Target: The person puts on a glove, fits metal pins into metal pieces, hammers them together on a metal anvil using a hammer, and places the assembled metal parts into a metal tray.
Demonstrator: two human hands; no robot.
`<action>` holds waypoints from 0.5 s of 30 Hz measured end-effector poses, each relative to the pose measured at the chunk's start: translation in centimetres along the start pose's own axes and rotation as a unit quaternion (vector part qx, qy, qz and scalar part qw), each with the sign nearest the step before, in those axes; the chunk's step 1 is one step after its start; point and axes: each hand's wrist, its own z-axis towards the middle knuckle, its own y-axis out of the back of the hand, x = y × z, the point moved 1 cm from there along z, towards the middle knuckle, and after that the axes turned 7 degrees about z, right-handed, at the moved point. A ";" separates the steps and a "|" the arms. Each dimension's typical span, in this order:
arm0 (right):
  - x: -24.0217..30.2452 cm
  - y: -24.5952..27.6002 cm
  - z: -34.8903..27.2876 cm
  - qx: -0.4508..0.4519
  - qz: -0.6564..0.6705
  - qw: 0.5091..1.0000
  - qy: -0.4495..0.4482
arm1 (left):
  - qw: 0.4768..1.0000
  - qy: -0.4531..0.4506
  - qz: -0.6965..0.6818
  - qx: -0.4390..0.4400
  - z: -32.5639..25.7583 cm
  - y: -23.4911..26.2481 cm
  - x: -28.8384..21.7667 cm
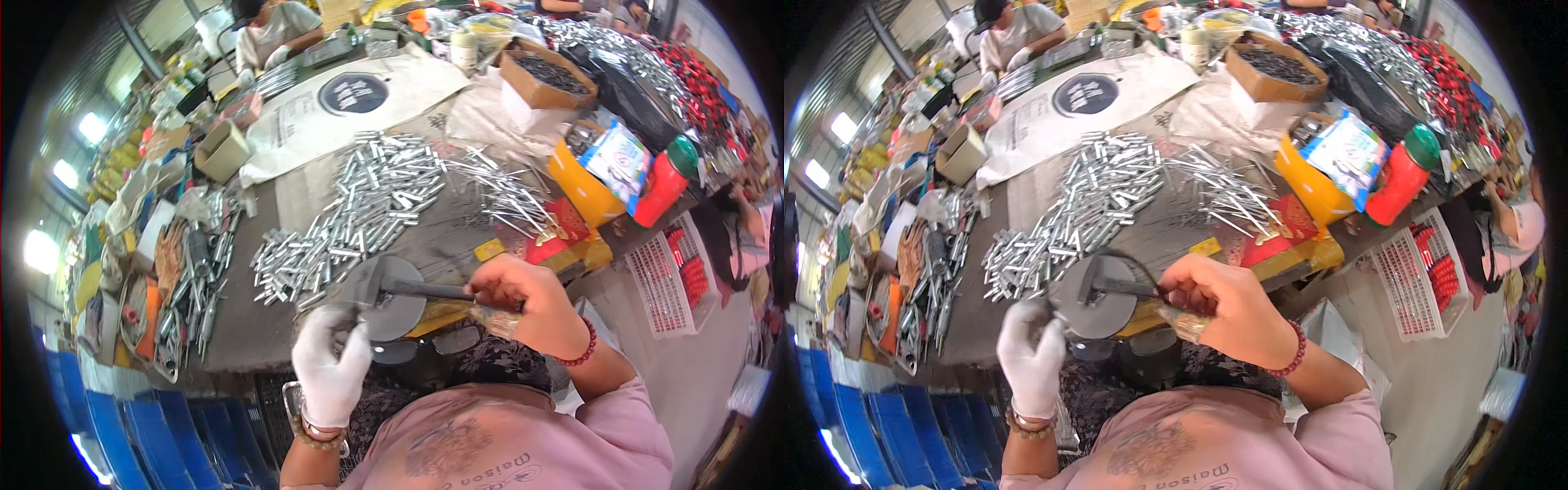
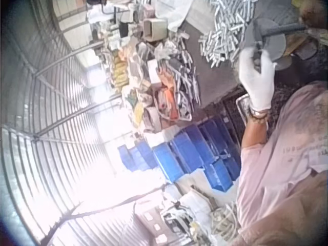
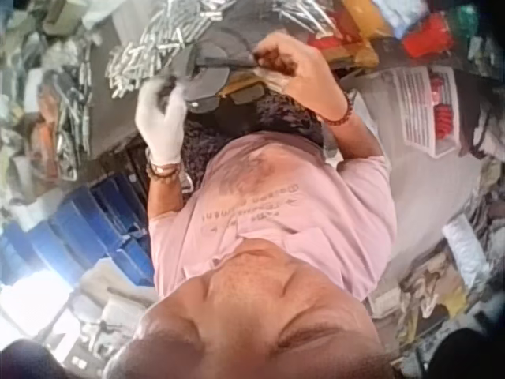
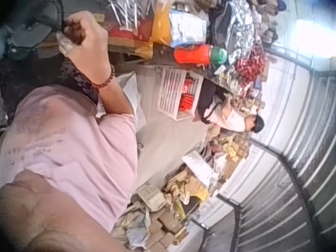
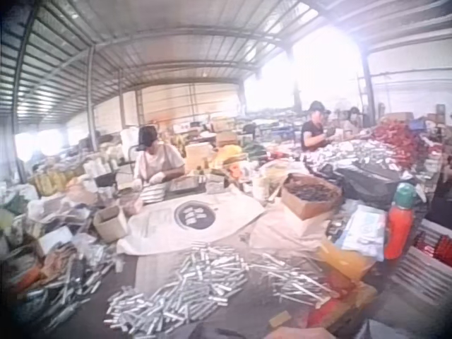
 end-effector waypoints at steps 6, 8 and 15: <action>4.9 -1.1 -0.9 0.040 0.004 0.947 0.320 | 0.910 -0.358 0.043 -0.204 -0.2 5.3 -3.3; 7.1 -2.9 -1.6 -0.019 0.067 0.904 0.423 | 0.884 -0.358 -0.110 -0.281 -2.2 6.4 -4.7; 12.6 -3.3 -3.4 0.056 -0.054 0.898 0.434 | 0.833 -0.410 -0.225 -0.295 -2.1 7.0 -7.3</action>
